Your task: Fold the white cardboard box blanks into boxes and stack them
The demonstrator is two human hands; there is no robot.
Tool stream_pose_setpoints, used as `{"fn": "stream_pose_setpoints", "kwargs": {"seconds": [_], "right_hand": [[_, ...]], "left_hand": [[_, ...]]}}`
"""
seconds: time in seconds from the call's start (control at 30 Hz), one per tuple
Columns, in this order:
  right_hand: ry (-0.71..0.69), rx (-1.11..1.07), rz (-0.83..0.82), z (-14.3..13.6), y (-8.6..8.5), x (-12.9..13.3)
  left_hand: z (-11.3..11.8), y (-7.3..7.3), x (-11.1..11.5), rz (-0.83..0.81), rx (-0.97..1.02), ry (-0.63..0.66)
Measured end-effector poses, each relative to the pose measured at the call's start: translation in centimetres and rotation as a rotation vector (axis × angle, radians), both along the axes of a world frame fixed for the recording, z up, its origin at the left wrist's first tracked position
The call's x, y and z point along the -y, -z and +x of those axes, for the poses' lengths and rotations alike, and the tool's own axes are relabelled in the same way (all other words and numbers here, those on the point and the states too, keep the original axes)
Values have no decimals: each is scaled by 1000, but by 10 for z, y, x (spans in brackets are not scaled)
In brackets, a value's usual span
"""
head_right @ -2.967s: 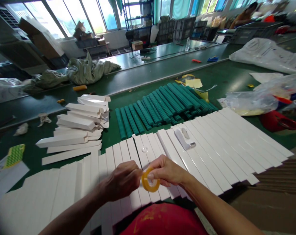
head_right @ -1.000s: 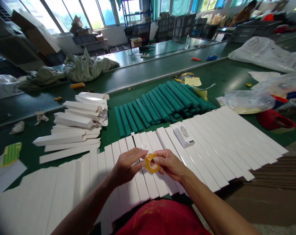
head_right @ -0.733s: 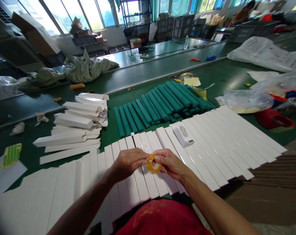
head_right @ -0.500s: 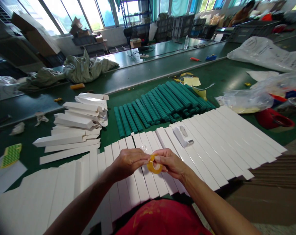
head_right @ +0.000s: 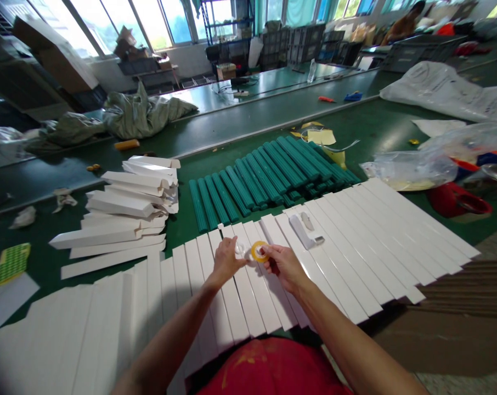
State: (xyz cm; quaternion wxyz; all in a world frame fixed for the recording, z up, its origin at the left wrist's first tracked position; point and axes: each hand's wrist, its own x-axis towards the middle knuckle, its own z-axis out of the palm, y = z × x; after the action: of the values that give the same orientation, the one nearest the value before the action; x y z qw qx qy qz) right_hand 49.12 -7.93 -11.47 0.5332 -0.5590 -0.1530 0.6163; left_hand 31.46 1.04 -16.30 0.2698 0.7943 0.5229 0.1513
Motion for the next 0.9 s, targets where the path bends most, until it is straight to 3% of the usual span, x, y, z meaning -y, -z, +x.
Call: {"fn": "stream_pose_setpoints", "kwargs": {"seconds": [0.13, 0.23, 0.37, 0.5, 0.6, 0.77, 0.9], "right_hand": [[28, -54, 3, 2, 5, -2], [69, -72, 7, 5, 1, -2], [86, -82, 34, 5, -7, -3], [54, -102, 93, -2, -16, -5], [-1, -108, 165, -10, -28, -5], [-39, -96, 210, -16, -43, -1], [45, -38, 136, -14, -34, 3]], "left_hand": [[13, 13, -5, 25, 21, -23], [9, 6, -9, 28, 84, -43], [2, -26, 2, 45, 227, -68], [6, -66, 23, 106, 553, -4], [14, -81, 32, 172, 622, 25], [18, -83, 39, 261, 611, 44], [10, -67, 41, 308, 539, 49]]}}
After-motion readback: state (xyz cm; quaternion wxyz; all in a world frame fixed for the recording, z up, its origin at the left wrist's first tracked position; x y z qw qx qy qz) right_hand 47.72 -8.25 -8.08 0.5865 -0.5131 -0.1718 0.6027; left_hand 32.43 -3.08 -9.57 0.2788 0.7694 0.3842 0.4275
